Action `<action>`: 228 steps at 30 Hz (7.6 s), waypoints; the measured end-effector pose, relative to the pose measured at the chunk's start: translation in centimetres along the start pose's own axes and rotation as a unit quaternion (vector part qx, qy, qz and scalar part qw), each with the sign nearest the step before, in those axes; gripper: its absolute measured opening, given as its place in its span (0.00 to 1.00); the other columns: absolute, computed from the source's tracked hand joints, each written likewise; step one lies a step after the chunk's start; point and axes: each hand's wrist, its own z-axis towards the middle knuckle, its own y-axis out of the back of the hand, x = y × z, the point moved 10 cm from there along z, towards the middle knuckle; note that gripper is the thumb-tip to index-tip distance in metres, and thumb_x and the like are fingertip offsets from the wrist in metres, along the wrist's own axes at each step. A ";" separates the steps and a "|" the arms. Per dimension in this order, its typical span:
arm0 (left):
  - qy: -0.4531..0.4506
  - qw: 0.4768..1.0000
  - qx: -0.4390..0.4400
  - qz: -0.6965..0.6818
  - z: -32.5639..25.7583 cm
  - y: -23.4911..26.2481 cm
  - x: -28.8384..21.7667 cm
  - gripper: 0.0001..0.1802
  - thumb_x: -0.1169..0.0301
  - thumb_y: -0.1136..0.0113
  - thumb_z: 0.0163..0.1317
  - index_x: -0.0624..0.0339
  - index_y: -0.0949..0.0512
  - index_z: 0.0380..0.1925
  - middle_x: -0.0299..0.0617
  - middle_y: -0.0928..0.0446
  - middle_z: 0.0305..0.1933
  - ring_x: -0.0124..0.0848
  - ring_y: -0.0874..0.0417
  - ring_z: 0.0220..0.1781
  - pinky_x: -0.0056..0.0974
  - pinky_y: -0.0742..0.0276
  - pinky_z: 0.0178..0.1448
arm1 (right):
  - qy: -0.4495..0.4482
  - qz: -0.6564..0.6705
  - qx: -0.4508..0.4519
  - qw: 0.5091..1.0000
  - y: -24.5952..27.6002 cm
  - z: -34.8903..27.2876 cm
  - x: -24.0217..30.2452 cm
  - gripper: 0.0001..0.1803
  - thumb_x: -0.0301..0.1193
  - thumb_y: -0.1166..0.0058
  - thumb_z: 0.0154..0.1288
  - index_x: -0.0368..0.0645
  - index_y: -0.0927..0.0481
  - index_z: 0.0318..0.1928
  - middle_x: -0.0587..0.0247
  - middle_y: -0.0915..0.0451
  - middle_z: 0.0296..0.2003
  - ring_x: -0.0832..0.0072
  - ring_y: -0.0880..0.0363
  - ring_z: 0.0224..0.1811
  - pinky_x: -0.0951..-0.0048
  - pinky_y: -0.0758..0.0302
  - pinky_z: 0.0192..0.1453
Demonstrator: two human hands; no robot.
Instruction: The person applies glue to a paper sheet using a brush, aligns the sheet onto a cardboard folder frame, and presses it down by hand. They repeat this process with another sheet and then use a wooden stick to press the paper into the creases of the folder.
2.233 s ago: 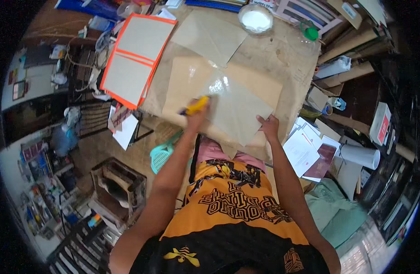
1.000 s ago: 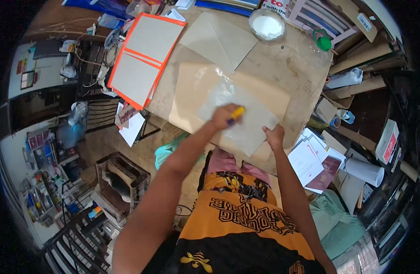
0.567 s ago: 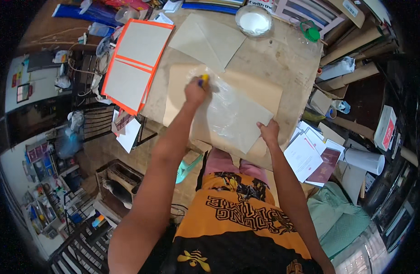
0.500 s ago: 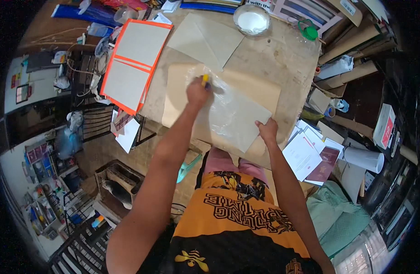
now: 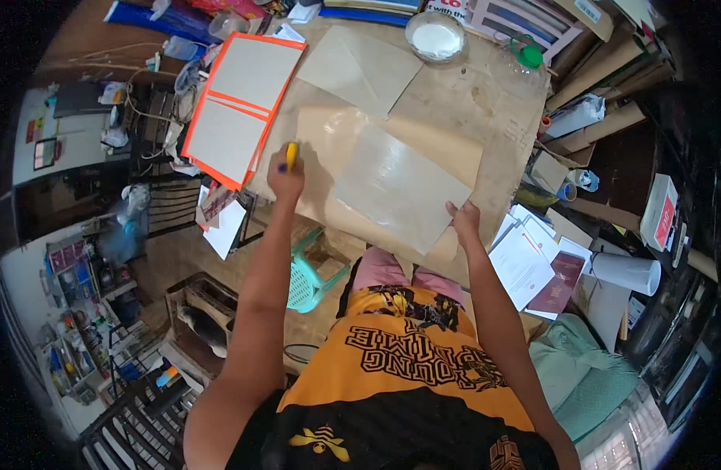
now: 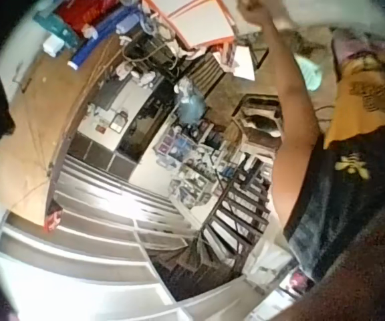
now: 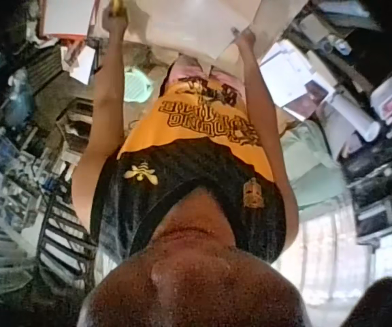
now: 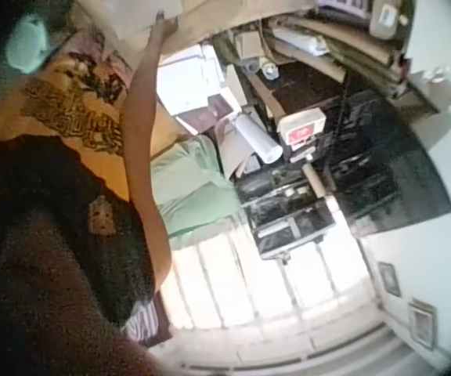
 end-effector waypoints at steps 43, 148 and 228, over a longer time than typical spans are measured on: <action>-0.438 0.707 0.489 0.264 4.0 -12.2 -21.4 0.11 0.62 0.37 0.45 0.52 0.16 0.29 0.45 0.18 0.30 0.43 0.17 0.34 0.47 0.23 0.39 | -0.109 0.318 0.255 0.907 -2.4 0.3 -2.7 0.25 0.41 0.58 0.61 0.36 0.28 0.52 0.56 0.21 0.42 0.65 0.20 0.43 0.62 0.24 0.52; -0.306 0.920 0.242 -0.034 -12.4 -11.3 -6.1 0.19 0.68 0.41 0.52 0.44 0.22 0.47 0.38 0.21 0.40 0.37 0.21 0.42 0.39 0.22 0.44 | -0.055 0.033 0.162 0.985 -2.3 -0.3 -0.5 0.04 0.22 0.47 0.55 0.39 0.26 0.25 0.64 0.23 0.22 0.78 0.22 0.22 0.78 0.22 0.24; 0.002 0.933 0.230 -0.276 -8.6 -6.4 1.0 0.11 0.71 0.41 0.60 0.62 0.23 0.42 0.36 0.24 0.31 0.28 0.23 0.31 0.35 0.26 0.33 | -0.061 0.012 0.173 0.983 -2.4 0.5 -1.8 0.06 0.25 0.43 0.54 0.34 0.22 0.31 0.61 0.19 0.24 0.74 0.17 0.24 0.75 0.22 0.21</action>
